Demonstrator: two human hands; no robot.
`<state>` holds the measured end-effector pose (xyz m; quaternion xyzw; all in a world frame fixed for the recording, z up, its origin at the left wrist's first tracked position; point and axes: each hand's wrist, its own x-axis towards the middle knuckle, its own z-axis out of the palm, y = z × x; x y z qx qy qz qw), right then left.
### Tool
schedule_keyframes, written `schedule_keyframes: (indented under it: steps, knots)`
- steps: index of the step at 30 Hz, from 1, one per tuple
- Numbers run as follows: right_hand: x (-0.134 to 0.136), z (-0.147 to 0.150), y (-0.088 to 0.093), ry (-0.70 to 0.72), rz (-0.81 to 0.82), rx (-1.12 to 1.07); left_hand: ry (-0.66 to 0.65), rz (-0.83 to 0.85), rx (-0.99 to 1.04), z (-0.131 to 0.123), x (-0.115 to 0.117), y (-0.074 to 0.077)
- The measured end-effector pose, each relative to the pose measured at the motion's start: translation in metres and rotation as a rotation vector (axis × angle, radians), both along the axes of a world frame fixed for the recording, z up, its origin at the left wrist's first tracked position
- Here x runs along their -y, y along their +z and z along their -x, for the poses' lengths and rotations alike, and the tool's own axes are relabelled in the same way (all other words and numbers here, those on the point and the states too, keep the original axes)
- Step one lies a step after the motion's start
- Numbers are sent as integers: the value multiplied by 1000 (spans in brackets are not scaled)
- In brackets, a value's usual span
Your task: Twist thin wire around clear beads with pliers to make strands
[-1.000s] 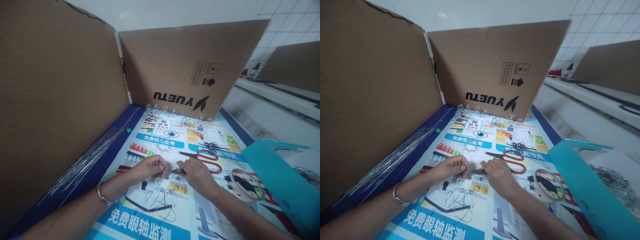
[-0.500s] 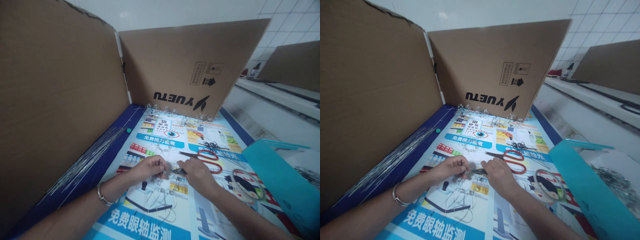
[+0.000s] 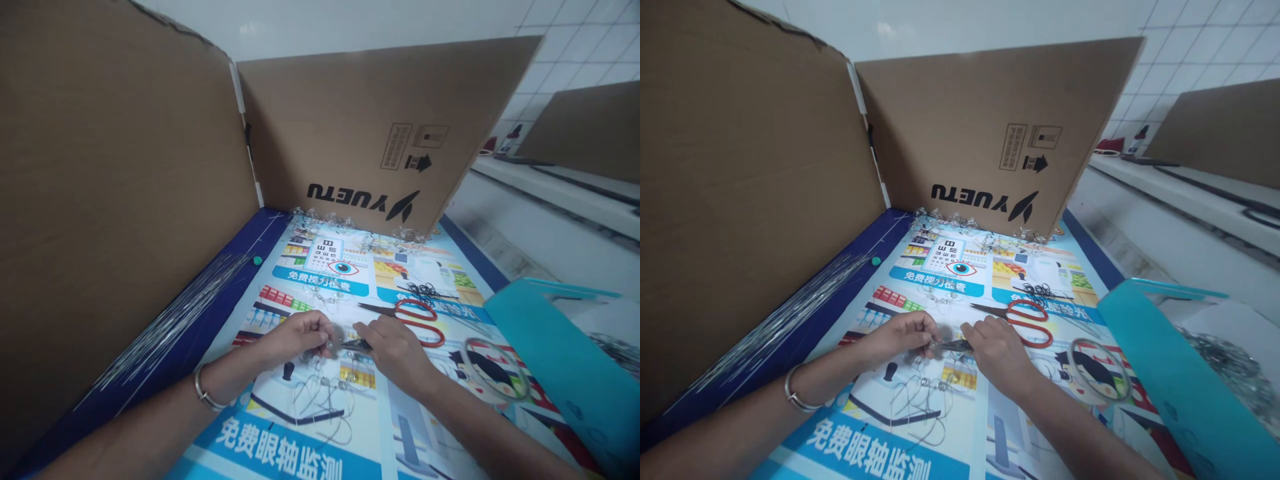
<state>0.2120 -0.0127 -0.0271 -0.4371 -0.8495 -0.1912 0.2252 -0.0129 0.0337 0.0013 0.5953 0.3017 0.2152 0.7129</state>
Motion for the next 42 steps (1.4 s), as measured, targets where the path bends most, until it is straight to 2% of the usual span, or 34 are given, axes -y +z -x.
schedule_keyframes:
  steps: [10, 27, 42]
  knots:
    - [1, -1, -1, -23, 10, 22, -20, -24, -6, 0, -1, -2]
    - [-2, -4, 0, 35, 54, 59, -18, -15, -18, 0, 0, 0]
    - [-3, -8, -5, 11, 250, -153, -32, -28, 8, 2, -2, -4]
